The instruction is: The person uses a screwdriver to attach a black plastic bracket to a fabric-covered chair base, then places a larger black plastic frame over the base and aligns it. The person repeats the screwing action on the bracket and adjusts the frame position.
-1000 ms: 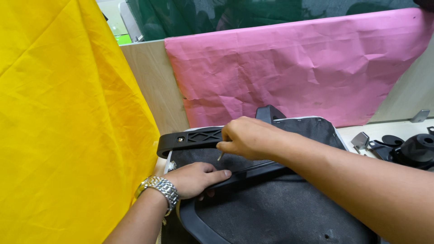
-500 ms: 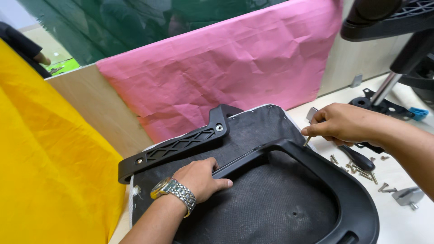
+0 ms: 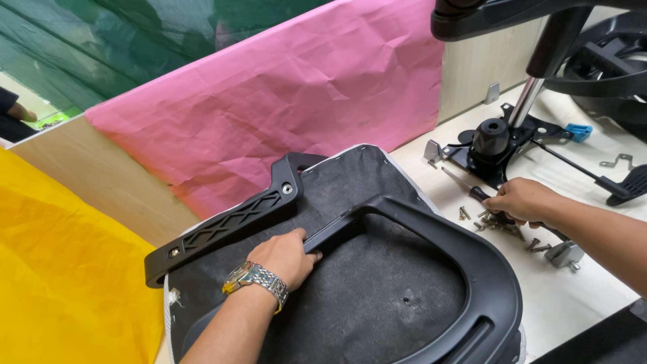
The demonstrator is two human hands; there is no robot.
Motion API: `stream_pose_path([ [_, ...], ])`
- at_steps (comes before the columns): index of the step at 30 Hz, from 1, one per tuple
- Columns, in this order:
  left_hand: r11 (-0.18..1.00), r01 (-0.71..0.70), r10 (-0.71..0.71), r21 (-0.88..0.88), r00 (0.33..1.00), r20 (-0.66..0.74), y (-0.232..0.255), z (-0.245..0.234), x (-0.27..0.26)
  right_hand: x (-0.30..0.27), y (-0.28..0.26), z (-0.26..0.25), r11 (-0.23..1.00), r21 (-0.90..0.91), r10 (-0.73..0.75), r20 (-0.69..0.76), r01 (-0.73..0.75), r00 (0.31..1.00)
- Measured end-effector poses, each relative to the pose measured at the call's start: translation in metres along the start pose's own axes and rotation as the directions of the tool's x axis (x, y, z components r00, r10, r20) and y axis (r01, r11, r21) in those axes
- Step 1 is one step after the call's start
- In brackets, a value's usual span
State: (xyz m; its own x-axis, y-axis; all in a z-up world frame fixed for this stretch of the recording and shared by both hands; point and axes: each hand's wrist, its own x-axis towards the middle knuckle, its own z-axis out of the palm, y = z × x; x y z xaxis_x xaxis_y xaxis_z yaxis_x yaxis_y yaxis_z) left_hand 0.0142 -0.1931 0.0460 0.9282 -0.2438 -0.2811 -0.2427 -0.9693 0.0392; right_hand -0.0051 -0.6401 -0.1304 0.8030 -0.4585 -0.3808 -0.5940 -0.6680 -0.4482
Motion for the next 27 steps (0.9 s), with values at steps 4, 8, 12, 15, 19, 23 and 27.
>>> stream_pose_path([
  [4,0.999,-0.036,0.036,0.006,0.996,-0.08,-0.001,0.005,-0.001,0.028,0.01,0.013,0.998,-0.062,0.013,-0.038,-0.015,0.999],
  [8,0.998,-0.038,0.043,0.042,0.991,-0.128,-0.001,0.009,-0.005,0.035,0.003,0.02,0.991,-0.129,0.012,-0.093,-0.023,0.996],
  [12,0.998,-0.04,0.046,0.049,0.989,-0.138,0.0,0.008,-0.008,0.01,-0.008,0.009,0.977,-0.179,-0.158,-0.225,0.118,0.962],
  [15,0.999,-0.036,0.041,0.037,0.991,-0.129,0.001,0.006,-0.009,-0.03,-0.021,-0.004,0.973,-0.127,-0.216,-0.196,0.194,0.957],
  [19,1.0,0.011,-0.011,0.0,0.998,-0.07,0.001,0.004,-0.008,-0.1,-0.032,-0.012,0.978,0.064,-0.192,-0.094,0.199,0.977],
  [23,1.0,0.013,-0.013,-0.025,1.0,-0.008,0.002,-0.001,-0.008,-0.156,-0.034,-0.015,0.973,0.218,-0.102,0.11,0.076,0.989],
  [27,1.0,-0.031,0.031,-0.006,1.0,0.002,0.005,0.0,-0.015,-0.186,-0.024,-0.017,0.907,0.418,-0.066,0.255,-0.049,0.965],
])
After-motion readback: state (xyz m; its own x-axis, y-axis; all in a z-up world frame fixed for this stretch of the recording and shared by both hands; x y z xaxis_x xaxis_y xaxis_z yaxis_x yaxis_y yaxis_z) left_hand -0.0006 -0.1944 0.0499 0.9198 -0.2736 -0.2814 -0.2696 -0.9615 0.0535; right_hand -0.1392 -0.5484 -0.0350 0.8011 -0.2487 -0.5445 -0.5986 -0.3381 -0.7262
